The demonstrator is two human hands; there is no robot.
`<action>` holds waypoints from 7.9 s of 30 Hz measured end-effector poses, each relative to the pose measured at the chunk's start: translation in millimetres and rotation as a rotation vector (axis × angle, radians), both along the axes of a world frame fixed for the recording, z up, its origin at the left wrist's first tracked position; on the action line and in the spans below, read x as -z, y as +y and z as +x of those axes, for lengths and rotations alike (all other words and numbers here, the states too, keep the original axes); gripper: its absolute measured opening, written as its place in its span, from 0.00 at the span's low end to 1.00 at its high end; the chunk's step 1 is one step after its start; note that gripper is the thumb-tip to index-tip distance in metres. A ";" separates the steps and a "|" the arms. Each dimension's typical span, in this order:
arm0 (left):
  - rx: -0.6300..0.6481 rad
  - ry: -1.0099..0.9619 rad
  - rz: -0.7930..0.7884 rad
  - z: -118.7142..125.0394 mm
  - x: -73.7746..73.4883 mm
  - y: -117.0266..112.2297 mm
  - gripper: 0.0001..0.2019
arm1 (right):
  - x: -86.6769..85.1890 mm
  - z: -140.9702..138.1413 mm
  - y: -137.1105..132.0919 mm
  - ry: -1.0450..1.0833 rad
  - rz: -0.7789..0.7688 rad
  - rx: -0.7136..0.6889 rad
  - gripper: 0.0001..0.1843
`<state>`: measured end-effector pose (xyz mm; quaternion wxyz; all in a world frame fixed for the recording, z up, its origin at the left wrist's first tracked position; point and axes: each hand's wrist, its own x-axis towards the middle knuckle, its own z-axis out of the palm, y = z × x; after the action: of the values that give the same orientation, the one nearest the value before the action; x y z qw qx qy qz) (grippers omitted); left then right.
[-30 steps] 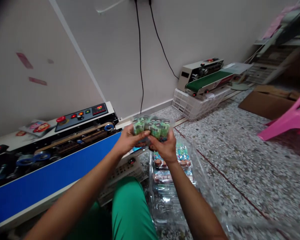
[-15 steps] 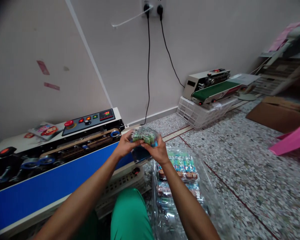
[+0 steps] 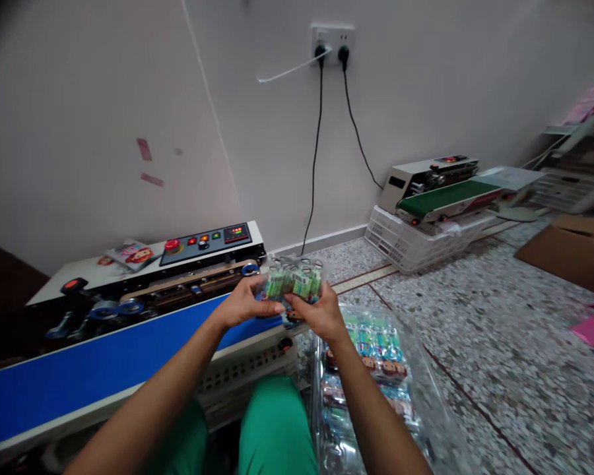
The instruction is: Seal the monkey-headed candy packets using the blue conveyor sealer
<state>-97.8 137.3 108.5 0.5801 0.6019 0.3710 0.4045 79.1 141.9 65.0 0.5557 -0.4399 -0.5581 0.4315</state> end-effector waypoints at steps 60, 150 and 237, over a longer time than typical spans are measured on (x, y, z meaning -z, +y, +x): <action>-0.896 -0.480 -0.043 -80.5 52.3 -48.7 0.21 | -16.7 -132.1 19.9 0.137 0.282 0.305 0.15; -0.979 -0.306 -0.134 -87.8 52.9 -63.0 0.22 | 39.2 -72.7 66.3 -0.818 -0.016 0.448 0.17; -1.001 -0.421 -0.033 -87.5 57.1 -57.5 0.17 | 38.6 -115.8 60.3 -0.798 0.010 0.131 0.21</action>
<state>-185.3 79.8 51.4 0.3877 0.2482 0.4945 0.7372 -36.7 202.2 26.4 0.3241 -0.6046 -0.7029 0.1878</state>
